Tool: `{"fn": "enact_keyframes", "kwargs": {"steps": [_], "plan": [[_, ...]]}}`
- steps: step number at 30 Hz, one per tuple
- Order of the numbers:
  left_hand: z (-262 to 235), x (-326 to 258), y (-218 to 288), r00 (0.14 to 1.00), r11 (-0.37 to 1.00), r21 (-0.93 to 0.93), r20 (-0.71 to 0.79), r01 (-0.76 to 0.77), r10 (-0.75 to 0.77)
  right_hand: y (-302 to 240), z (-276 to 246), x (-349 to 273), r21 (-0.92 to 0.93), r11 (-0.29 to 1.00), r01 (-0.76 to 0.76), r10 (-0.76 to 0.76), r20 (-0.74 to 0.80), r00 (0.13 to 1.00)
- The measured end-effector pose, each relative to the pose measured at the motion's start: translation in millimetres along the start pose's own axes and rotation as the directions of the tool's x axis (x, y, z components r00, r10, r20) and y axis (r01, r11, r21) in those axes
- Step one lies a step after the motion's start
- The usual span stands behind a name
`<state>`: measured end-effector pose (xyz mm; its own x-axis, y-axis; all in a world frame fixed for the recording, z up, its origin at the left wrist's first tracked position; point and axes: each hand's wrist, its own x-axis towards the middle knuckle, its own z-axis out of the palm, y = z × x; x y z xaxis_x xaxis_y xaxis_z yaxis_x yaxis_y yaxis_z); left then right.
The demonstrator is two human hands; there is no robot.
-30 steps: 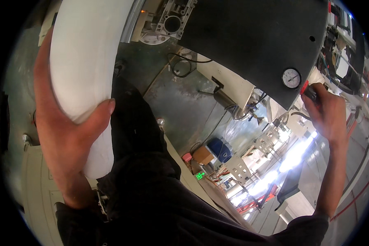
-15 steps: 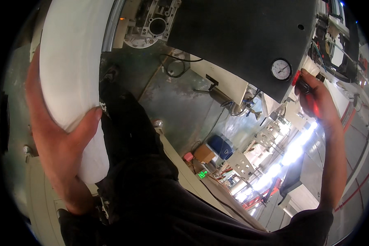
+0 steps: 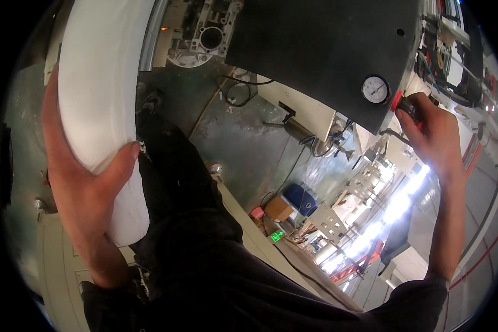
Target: The person tapes a strip of material around a white paper tube and then interacts with a control panel of a manufacturing machine.
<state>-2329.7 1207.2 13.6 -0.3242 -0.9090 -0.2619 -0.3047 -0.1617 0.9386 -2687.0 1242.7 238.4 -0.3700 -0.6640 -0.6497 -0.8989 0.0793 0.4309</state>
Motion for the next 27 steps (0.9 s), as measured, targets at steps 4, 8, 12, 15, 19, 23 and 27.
{"fn": "enact_keyframes", "kwargs": {"steps": [4, 8, 12, 15, 19, 23, 27], "plan": [[1, 1, -2, 1.0, 1.0, 0.017, 0.003, -0.021, 0.021, 3, 1, 1, -0.009, 0.999, 0.031, -0.031, 0.03, 0.999], [-1, -5, 12, 0.999, 0.953, 0.303, -0.029, -0.009, 0.019, 8, 1, -1, 0.007, 0.999, 0.047, -0.047, 0.029, 0.998], [1, -47, 57, 0.971, 0.87, 0.458, -0.053, -0.182, 0.231, 8, 8, 4, 0.047, 0.993, 0.113, -0.112, -0.014, 0.994], [79, -53, 72, 0.95, 0.951, 0.039, 0.08, -0.307, 0.303, 23, 16, 0, 0.034, 0.988, 0.149, -0.147, -0.052, 0.988], [187, -22, 88, 0.977, 0.956, -0.29, 0.192, -0.036, 0.095, 16, 12, 1, -0.029, 0.989, 0.144, -0.146, -0.068, 0.987], [229, 6, 118, 0.988, 0.913, -0.402, 0.101, -0.071, 0.121, 18, 15, 1, -0.07, 0.975, 0.212, -0.219, -0.116, 0.969], [255, 10, 116, 0.977, 0.871, -0.442, -0.099, -0.212, 0.187, 28, 15, 5, -0.108, 0.959, 0.263, -0.271, -0.075, 0.96]]}}
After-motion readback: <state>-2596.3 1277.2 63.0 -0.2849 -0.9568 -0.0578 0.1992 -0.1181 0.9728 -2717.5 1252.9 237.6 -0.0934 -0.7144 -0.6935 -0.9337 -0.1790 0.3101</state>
